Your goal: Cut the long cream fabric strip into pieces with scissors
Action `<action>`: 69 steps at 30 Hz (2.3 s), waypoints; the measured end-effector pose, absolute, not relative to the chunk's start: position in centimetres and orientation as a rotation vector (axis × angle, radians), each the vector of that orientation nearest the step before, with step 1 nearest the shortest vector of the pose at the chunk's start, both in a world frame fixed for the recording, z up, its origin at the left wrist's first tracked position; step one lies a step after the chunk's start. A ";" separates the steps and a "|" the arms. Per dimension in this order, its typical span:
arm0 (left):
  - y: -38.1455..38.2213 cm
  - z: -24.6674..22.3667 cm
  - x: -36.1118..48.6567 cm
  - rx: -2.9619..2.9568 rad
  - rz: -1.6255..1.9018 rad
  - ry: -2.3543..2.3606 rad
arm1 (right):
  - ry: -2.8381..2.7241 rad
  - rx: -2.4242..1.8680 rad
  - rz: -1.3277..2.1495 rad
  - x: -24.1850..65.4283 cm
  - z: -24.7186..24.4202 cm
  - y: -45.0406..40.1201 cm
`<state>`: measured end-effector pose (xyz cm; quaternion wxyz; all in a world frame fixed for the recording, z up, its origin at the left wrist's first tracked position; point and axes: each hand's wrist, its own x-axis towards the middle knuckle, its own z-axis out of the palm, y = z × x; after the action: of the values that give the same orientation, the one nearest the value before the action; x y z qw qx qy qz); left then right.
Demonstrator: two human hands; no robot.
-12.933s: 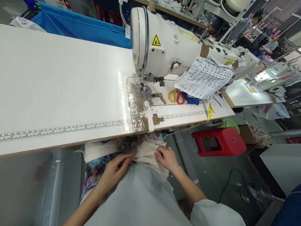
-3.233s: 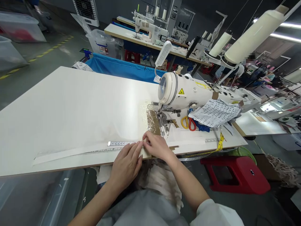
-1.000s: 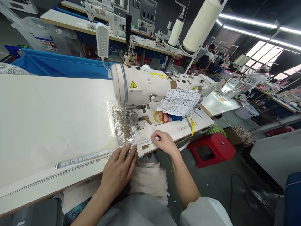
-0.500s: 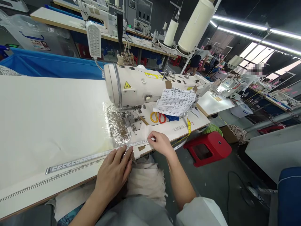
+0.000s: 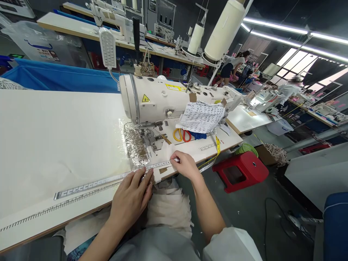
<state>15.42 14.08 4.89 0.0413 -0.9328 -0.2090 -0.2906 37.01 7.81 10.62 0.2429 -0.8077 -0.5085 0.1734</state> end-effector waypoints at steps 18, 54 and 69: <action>14.1 4.7 15.4 -2.851 -0.949 -0.600 | -1.395 -2.065 0.467 37.3 9.9 7.4; 16.5 4.2 -1.9 -2.513 -0.821 -1.094 | -1.896 -1.797 -0.185 35.7 6.8 2.8; 13.7 -8.5 -10.9 -2.625 -0.573 -1.539 | -2.120 -2.022 0.474 30.4 -0.1 -1.0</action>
<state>-10.94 13.69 -8.47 0.0223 -0.8475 -0.4970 -0.1851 30.37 -1.02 -0.12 0.0870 -0.6788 -0.7116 0.1590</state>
